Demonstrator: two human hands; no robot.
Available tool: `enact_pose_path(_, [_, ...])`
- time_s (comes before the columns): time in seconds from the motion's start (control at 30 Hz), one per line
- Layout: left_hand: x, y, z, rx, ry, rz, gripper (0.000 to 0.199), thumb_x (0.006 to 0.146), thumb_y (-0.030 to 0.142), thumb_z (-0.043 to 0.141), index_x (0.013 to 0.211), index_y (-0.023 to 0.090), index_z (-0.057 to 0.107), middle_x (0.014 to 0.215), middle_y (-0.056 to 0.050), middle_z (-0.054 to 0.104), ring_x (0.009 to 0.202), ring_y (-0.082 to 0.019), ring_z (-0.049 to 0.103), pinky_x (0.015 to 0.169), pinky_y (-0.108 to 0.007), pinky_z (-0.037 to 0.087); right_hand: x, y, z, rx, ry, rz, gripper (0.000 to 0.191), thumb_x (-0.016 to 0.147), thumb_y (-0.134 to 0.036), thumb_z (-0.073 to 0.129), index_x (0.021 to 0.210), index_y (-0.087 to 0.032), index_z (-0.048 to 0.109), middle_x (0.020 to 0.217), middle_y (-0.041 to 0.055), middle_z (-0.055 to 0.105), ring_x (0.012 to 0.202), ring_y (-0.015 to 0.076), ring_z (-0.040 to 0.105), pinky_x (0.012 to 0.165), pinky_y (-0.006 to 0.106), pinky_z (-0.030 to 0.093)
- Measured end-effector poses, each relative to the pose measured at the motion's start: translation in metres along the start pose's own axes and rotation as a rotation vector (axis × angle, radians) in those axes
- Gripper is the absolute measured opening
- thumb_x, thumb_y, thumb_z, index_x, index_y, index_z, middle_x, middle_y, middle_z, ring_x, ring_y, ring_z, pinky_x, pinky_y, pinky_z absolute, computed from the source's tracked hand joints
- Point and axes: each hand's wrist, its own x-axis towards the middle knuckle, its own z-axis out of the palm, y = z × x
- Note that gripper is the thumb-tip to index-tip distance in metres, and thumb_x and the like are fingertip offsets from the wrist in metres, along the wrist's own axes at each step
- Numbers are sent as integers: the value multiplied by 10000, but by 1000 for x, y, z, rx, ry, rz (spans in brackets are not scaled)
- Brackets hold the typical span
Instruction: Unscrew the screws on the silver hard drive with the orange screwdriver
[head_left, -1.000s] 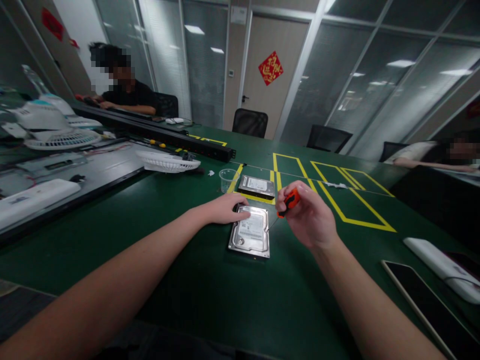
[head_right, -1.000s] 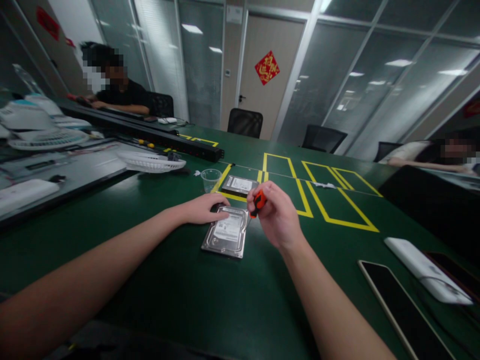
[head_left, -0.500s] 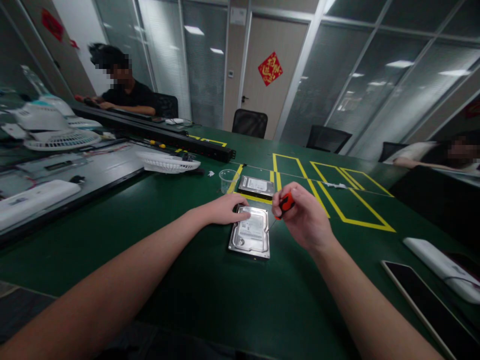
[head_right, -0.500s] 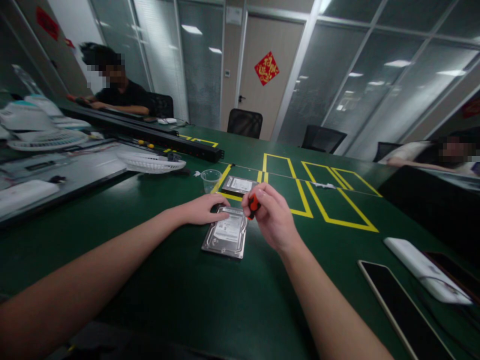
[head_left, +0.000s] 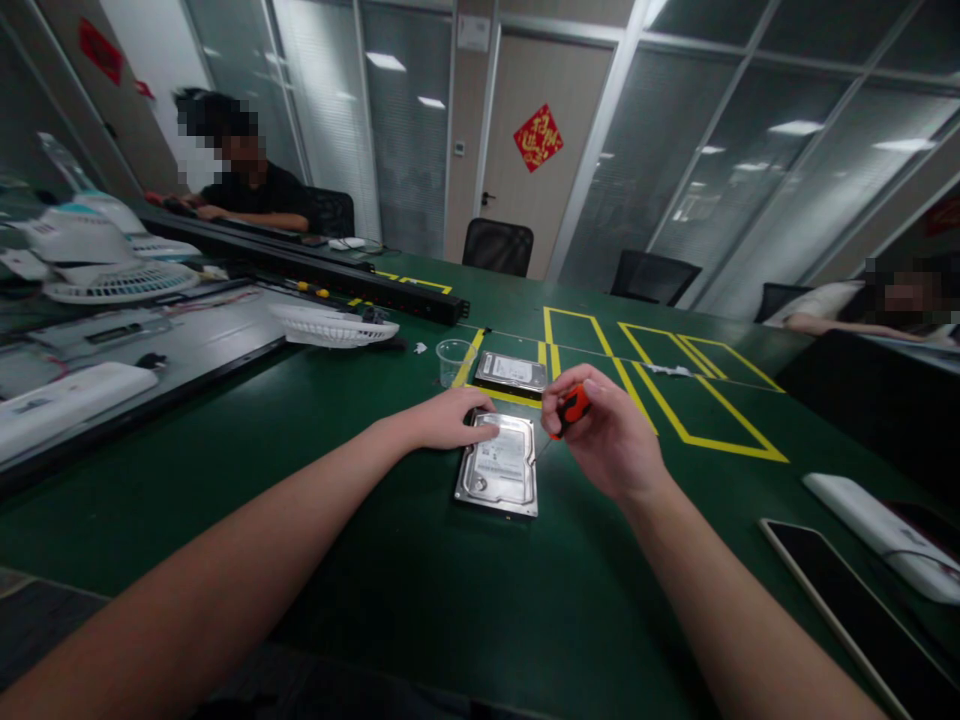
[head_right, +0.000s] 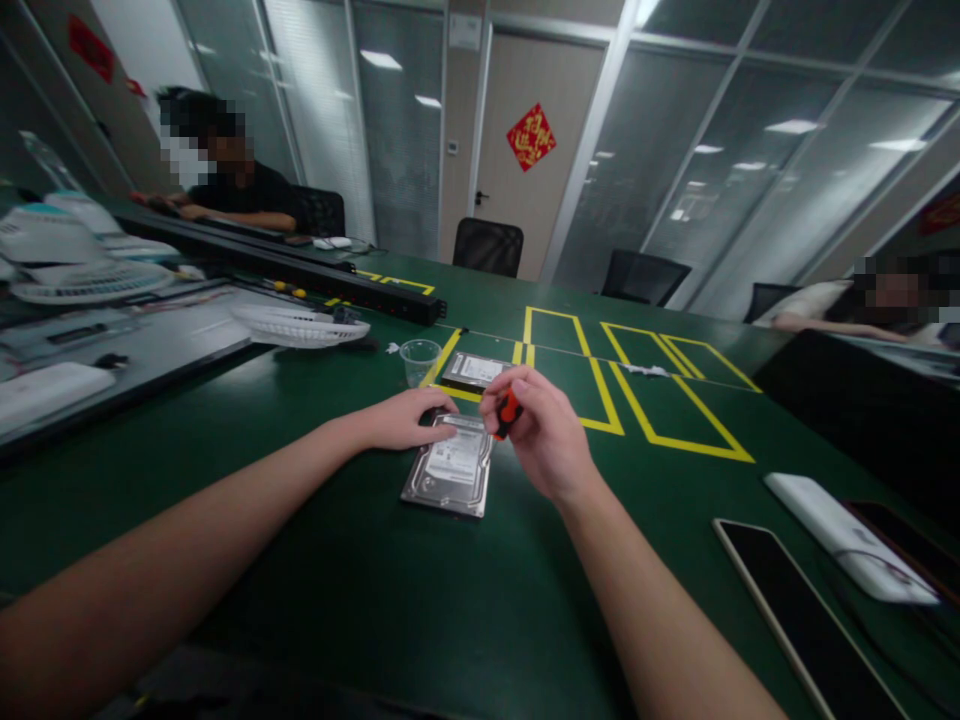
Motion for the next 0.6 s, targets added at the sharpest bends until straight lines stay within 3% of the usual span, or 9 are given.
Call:
enact_pose_path(0.23, [0, 0, 0, -8, -1, 1, 401, 936, 507, 600, 1150, 178, 684, 1142, -100, 716, 1040, -254, 655, 903, -357, 483, 1, 3, -1, -7, -11, -37, 278, 964, -335, 566, 828, -180, 752, 734, 41, 635, 613, 142, 518, 588, 303, 364])
enact_pose_path(0.6, [1, -1, 1, 12, 2, -10, 406, 928, 504, 609, 1153, 176, 687, 1157, -105, 712, 1053, -260, 651, 920, -359, 482, -1, 2, -1, -5, -7, -20, 170, 959, -310, 626, 870, -192, 709, 824, 38, 666, 677, 152, 581, 630, 296, 393])
